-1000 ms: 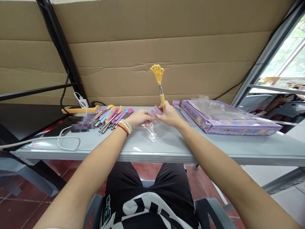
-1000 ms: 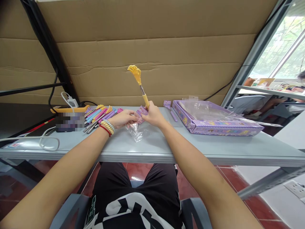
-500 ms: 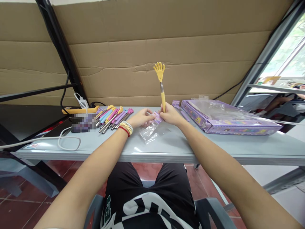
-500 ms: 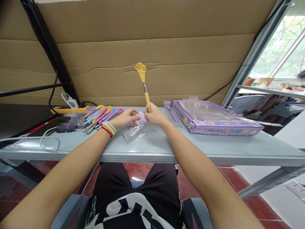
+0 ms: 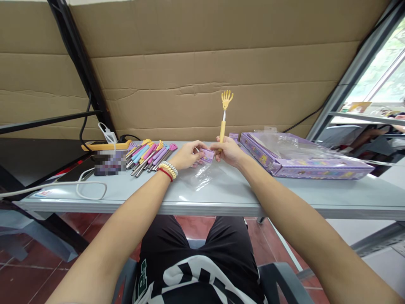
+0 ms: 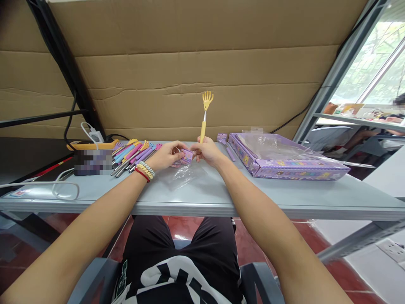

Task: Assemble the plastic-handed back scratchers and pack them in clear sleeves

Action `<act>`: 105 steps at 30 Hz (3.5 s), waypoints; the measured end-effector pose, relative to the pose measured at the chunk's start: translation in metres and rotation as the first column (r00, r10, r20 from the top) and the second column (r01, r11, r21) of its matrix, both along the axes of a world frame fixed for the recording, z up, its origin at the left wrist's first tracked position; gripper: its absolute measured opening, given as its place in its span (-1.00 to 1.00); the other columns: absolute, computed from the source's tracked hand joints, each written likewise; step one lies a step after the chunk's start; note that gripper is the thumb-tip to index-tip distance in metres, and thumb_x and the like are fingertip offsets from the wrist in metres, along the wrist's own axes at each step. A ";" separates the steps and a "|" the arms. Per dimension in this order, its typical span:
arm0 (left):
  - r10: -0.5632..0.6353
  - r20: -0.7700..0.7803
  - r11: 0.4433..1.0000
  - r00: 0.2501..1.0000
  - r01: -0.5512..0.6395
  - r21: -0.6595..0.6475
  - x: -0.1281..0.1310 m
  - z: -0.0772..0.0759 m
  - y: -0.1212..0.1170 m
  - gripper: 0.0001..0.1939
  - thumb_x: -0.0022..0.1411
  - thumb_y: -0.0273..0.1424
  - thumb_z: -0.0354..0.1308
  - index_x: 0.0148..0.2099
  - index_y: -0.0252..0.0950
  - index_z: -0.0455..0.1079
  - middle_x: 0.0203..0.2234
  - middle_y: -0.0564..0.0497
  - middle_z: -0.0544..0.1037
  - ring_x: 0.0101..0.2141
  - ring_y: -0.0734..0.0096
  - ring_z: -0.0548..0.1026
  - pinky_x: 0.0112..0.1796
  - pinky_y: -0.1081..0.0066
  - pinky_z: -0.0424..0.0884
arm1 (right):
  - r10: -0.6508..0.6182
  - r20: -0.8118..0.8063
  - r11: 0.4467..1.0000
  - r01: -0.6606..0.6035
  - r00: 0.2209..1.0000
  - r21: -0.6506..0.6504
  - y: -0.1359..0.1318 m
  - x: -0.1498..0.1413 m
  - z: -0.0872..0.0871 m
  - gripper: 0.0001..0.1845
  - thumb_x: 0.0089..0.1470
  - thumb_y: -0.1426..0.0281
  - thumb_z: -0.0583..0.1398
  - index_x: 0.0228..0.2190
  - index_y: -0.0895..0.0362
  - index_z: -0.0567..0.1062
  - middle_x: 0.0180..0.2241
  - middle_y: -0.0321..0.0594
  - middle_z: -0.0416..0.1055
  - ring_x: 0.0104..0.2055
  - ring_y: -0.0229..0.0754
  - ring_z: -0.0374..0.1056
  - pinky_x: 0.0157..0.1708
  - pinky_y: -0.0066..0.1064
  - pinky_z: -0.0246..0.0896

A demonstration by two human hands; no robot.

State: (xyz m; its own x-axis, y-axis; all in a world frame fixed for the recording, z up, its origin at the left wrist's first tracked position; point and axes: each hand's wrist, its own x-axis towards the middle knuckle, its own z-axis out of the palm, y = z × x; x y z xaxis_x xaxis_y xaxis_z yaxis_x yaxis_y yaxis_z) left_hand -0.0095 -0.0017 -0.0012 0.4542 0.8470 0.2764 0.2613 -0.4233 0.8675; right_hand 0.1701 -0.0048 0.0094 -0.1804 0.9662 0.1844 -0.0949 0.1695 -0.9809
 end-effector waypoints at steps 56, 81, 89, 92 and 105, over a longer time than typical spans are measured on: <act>0.641 0.544 0.729 0.541 -0.651 -0.211 -0.023 0.003 0.045 -0.89 0.23 -0.39 0.07 -0.35 -0.27 0.25 -0.61 0.14 0.40 -0.71 0.61 0.26 -0.62 0.54 0.23 | -0.100 0.551 0.983 -0.002 0.828 0.182 0.001 0.019 0.000 -0.49 -0.25 0.44 0.35 -0.42 0.06 0.09 -0.51 -0.36 0.38 -0.59 -0.27 0.33 -0.59 -0.42 0.18; 0.664 0.492 0.672 0.564 -0.738 -0.061 -0.018 0.003 0.033 -0.84 0.27 -0.50 -0.04 -0.10 -0.21 0.14 -0.44 0.04 0.46 -0.68 0.44 0.43 -0.59 0.42 0.35 | 0.012 0.131 0.992 -0.028 0.991 0.122 -0.007 0.009 0.006 -0.34 -0.32 0.11 0.43 -0.51 0.05 0.05 -0.67 -0.49 0.18 -0.75 -0.48 -0.11 -0.78 -0.51 -0.28; 0.710 0.268 0.618 0.652 -0.758 0.208 -0.019 -0.004 0.036 -0.83 0.26 -0.48 -0.05 -0.09 -0.21 0.20 -0.49 0.04 0.49 -0.53 0.31 0.50 -0.29 0.31 0.39 | -0.067 0.353 0.998 0.058 0.933 0.034 -0.004 0.021 0.011 -0.42 -0.31 0.15 0.44 -0.57 0.10 0.16 -0.47 -0.14 0.45 -0.58 -0.28 0.36 -0.75 -0.50 0.09; 0.693 0.211 0.622 0.689 -0.720 0.307 -0.018 -0.005 0.034 -0.83 0.25 -0.48 -0.02 -0.09 -0.21 0.24 -0.49 0.01 0.51 -0.39 0.23 0.53 -0.18 0.28 0.36 | -0.121 0.534 0.992 0.087 0.837 0.088 0.000 0.019 0.005 -0.46 -0.27 0.16 0.44 -0.55 0.12 0.20 -0.46 -0.17 0.41 -0.41 -0.20 0.43 -0.63 -0.49 0.24; 0.547 0.431 0.791 0.717 -0.612 0.013 -0.007 0.003 0.023 -0.79 0.25 -0.33 0.05 -0.06 -0.23 0.28 -0.37 0.02 0.49 -0.64 0.50 0.44 -0.57 0.48 0.34 | -0.374 0.706 0.896 0.036 0.602 0.443 -0.008 -0.012 -0.010 -0.70 -0.22 0.34 0.24 -0.40 0.10 0.27 -0.45 -0.32 0.32 -0.43 -0.23 0.21 -0.45 -0.40 0.06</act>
